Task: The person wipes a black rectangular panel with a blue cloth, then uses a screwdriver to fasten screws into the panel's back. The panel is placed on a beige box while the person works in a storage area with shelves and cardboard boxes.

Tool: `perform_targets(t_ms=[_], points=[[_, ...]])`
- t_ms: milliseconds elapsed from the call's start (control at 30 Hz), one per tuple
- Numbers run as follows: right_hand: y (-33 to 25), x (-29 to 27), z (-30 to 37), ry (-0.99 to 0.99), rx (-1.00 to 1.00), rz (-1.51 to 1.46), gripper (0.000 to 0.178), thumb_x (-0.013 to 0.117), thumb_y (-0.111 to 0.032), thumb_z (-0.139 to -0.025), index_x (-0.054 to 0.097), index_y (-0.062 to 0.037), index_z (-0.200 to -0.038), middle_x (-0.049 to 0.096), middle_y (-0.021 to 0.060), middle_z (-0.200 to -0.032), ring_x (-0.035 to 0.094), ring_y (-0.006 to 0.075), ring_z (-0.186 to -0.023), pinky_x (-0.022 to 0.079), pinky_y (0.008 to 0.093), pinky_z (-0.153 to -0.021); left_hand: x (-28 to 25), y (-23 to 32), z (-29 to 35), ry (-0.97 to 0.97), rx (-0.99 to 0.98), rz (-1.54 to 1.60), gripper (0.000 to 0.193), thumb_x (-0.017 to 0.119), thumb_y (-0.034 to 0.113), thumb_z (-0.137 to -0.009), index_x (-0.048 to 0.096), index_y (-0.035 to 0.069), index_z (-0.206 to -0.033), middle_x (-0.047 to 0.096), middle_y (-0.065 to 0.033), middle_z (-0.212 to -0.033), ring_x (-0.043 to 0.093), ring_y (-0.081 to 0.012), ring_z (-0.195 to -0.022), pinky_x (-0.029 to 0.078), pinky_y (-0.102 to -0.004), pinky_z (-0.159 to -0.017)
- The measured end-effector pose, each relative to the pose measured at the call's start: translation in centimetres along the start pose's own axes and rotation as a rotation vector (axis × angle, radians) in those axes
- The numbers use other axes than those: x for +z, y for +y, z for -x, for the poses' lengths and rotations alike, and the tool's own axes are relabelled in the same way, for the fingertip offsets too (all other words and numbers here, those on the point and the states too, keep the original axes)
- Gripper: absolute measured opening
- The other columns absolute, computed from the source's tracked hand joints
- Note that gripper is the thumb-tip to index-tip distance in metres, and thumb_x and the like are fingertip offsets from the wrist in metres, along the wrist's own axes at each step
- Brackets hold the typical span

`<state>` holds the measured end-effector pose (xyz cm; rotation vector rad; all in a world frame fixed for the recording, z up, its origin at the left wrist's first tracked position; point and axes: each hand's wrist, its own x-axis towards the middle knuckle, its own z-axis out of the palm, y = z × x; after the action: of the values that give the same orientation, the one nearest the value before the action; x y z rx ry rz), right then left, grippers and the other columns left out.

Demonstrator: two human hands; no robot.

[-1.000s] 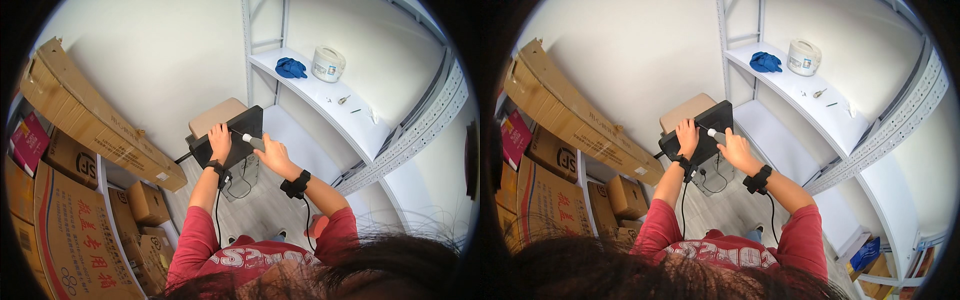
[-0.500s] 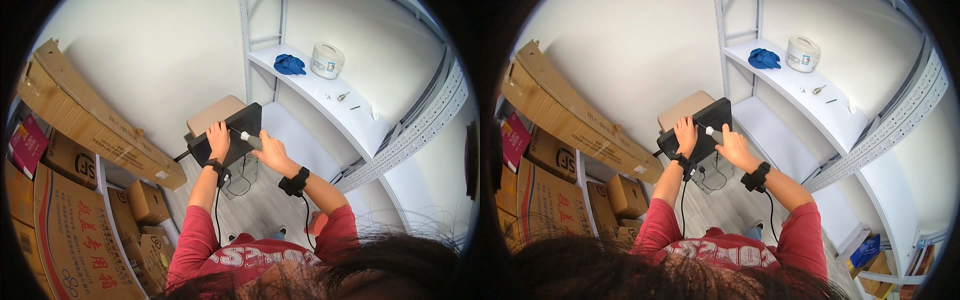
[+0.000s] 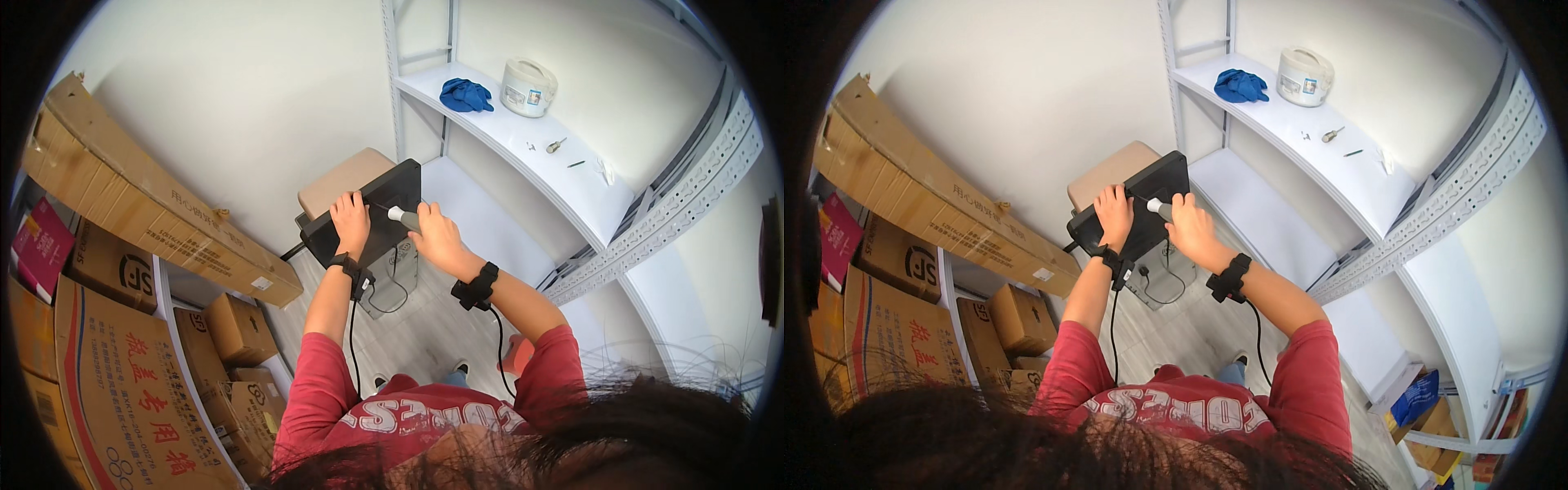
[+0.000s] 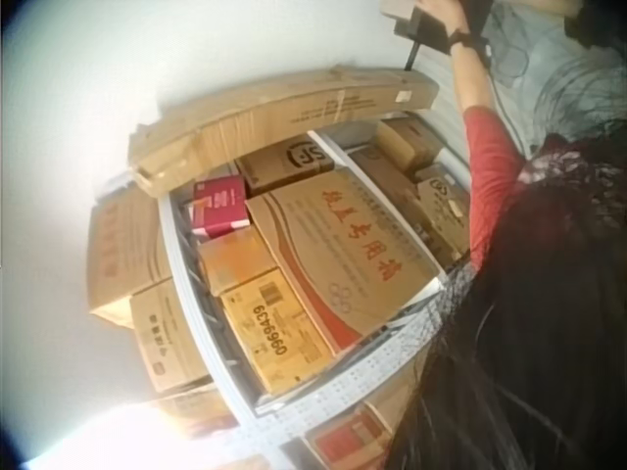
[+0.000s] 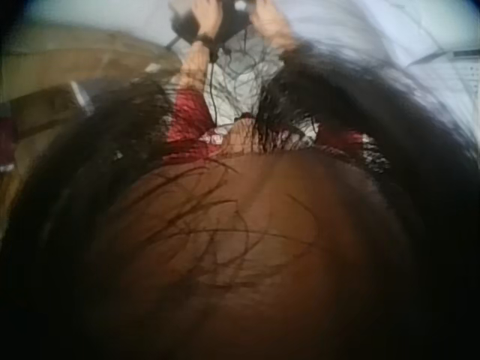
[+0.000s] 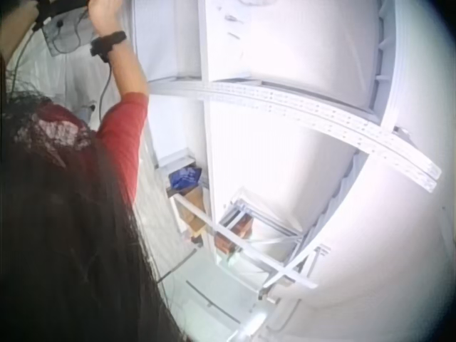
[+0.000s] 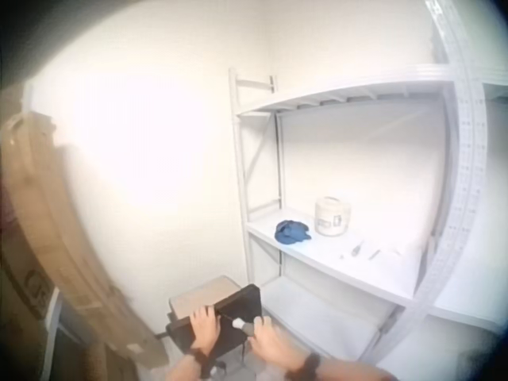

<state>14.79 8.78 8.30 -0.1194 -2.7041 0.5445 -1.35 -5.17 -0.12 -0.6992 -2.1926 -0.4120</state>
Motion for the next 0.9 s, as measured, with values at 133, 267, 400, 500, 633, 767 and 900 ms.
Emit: perform_targets(t_ms=[133,267,400,500,633,767,900], points=[[-0.2,-0.7,-0.1,-0.125,0.193,-0.046,0.039,0.059,-0.037,-0.085,0.054,0.0019,-0.080,0.061,0.0214,-0.071,0.062,0.0381,-0.062,0.050,0.0452,-0.055,-0.1,-0.1,-0.3,-0.022,-0.001,-0.007,0.037,0.071,0.016,-0.069,0.056,0.006,-0.101,0.053,-0.0086,-0.094,0.051,-0.0255,-0.089,0.038,-0.0376,-0.077],[0.4,-1.7,0.0,0.077,0.139,-0.089,0.045,0.051,-0.038,-0.090,0.052,0.0031,-0.071,0.055,0.0223,-0.057,0.056,0.0408,-0.054,0.046,0.0455,-0.051,-0.2,-0.5,-0.1,-0.008,0.001,-0.018,0.037,0.071,0.016,-0.069,0.056,0.006,-0.101,0.053,-0.0086,-0.094,0.051,-0.0255,-0.089,0.038,-0.0376,-0.076],[0.9,-2.3,0.1,0.019,0.167,-0.082,0.046,0.052,-0.039,-0.089,0.052,0.0030,-0.070,0.056,0.0224,-0.059,0.056,0.0405,-0.056,0.045,0.0456,-0.052,-0.1,-0.4,-0.3,-0.016,-0.006,-0.014,0.037,0.071,0.016,-0.069,0.056,0.006,-0.101,0.053,-0.0089,-0.095,0.051,-0.0260,-0.090,0.038,-0.0380,-0.076],[1.3,-2.0,0.5,-0.002,0.160,-0.069,0.046,0.054,-0.039,-0.087,0.052,0.0031,-0.070,0.057,0.0224,-0.060,0.057,0.0400,-0.057,0.045,0.0457,-0.054,-0.1,-0.5,-0.4,0.001,-0.001,-0.019,0.038,0.071,0.015,-0.068,0.056,0.007,-0.102,0.053,-0.0093,-0.095,0.051,-0.0270,-0.091,0.038,-0.0384,-0.076],[1.9,-1.7,1.5,-0.008,0.124,-0.054,0.045,0.056,-0.039,-0.085,0.053,0.0036,-0.070,0.057,0.0223,-0.061,0.057,0.0396,-0.058,0.045,0.0453,-0.054,-0.1,-0.2,-0.1,-0.008,-0.006,-0.034,0.037,0.070,0.017,-0.070,0.055,0.006,-0.102,0.053,-0.0097,-0.096,0.051,-0.0270,-0.091,0.038,-0.0386,-0.077],[2.9,-1.2,2.6,-0.029,0.164,-0.040,0.045,0.058,-0.039,-0.084,0.054,0.0041,-0.071,0.057,0.0223,-0.061,0.057,0.0393,-0.058,0.045,0.0448,-0.053,0.0,0.0,0.2,-0.023,-0.017,-0.055,0.037,0.069,0.017,-0.070,0.055,0.006,-0.102,0.053,-0.0098,-0.097,0.051,-0.0271,-0.091,0.038,-0.0385,-0.079],[3.8,-1.7,3.4,-0.062,0.225,-0.023,0.045,0.058,-0.039,-0.083,0.055,0.0043,-0.072,0.057,0.0214,-0.061,0.057,0.0382,-0.057,0.045,0.0438,-0.053,0.0,0.2,0.3,-0.029,-0.017,-0.053,0.036,0.069,0.017,-0.070,0.055,0.007,-0.101,0.054,-0.0087,-0.095,0.052,-0.0263,-0.091,0.038,-0.0379,-0.078]])
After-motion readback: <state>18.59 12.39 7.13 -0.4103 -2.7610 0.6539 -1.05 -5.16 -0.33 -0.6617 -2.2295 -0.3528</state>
